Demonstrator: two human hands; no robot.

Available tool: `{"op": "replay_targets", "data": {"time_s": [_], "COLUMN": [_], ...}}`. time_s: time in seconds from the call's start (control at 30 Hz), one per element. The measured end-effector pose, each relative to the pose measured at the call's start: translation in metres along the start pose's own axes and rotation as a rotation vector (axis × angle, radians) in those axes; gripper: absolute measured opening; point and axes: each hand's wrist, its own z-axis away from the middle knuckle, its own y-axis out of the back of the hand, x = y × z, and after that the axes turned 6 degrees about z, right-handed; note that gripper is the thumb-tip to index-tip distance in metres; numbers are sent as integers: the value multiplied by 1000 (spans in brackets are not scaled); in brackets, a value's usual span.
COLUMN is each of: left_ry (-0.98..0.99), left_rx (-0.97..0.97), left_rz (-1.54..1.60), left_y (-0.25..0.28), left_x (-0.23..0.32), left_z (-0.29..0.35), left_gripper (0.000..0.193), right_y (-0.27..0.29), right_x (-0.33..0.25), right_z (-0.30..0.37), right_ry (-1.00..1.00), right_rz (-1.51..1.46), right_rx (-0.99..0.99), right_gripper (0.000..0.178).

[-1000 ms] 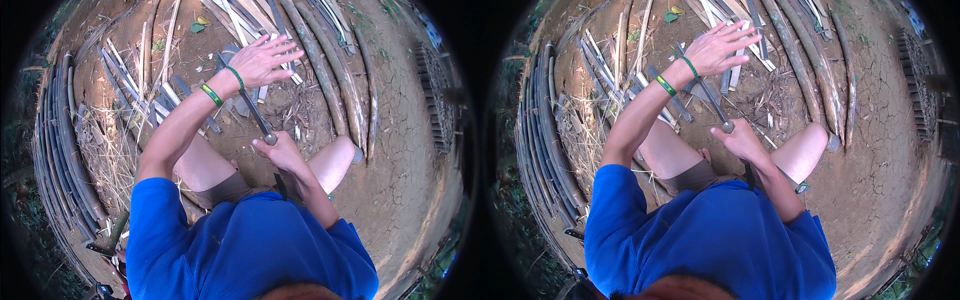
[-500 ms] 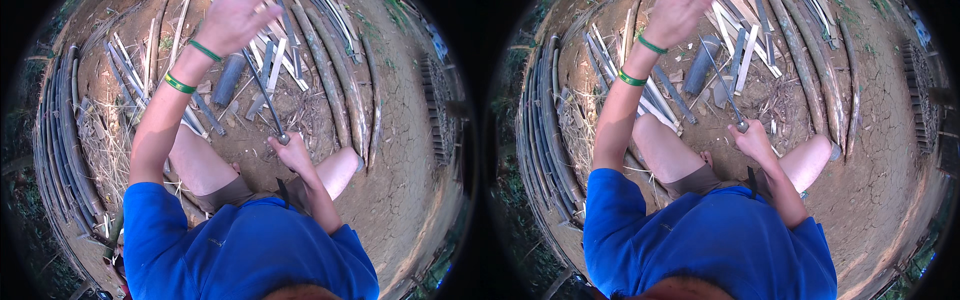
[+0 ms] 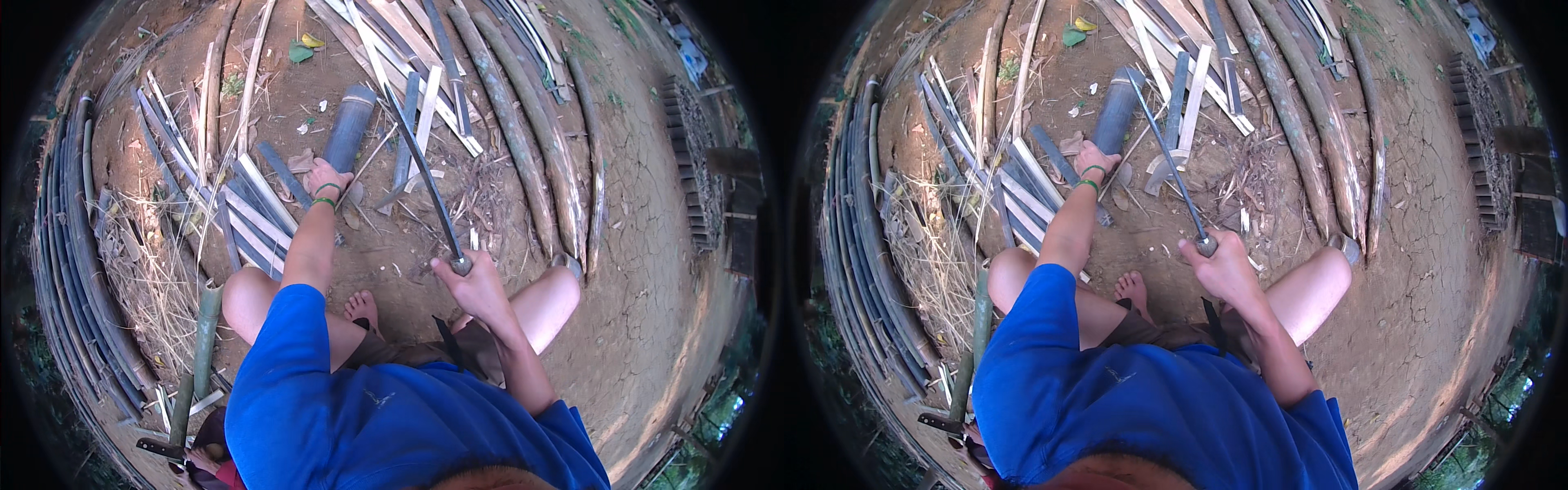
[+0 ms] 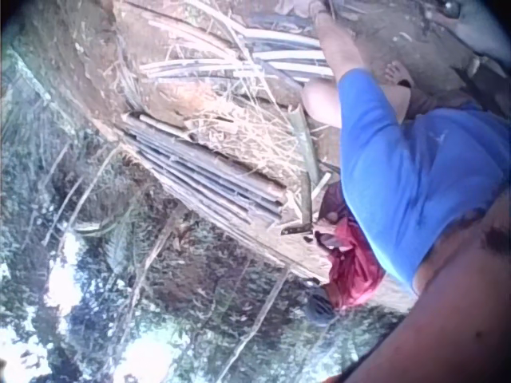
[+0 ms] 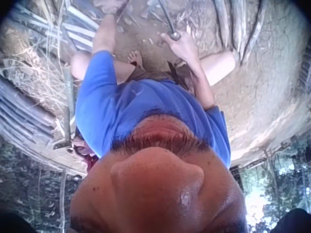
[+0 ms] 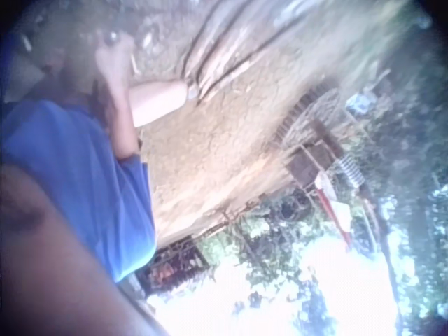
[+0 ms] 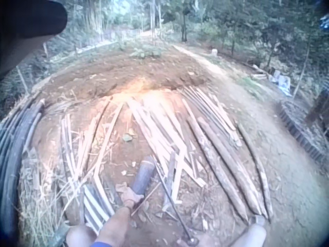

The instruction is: The person sits on the ground and uses a machete to split a piece of bamboo. They repeatedly strike the bamboo with the machete to separate it into smaller strips.

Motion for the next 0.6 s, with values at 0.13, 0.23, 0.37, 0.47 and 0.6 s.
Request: {"op": "replay_targets", "data": {"time_s": [0.13,0.23,0.37,0.47,0.6], "left_ry": [-71,-162,-492,-745,-922], "left_rx": [73,188,527,681,654], "left_rz": [32,31,160,269,259], "left_y": [71,188,355,440,509], "left_x": [-1,-6,17,32,58], "left_z": [-12,-23,48,133,269], "left_gripper": [95,96,100,108,97], "right_y": [0,-7,-14,-13,-15], "right_x": [-7,-11,-15,-9,-9], "right_z": [2,2,8,3,4], "right_ry": [-35,18,102,82,70], "right_rz": [-7,-2,-35,-26,0], "right_rx": [-48,-81,-36,-41,-64], "right_gripper": [35,37,38,34,35]}}
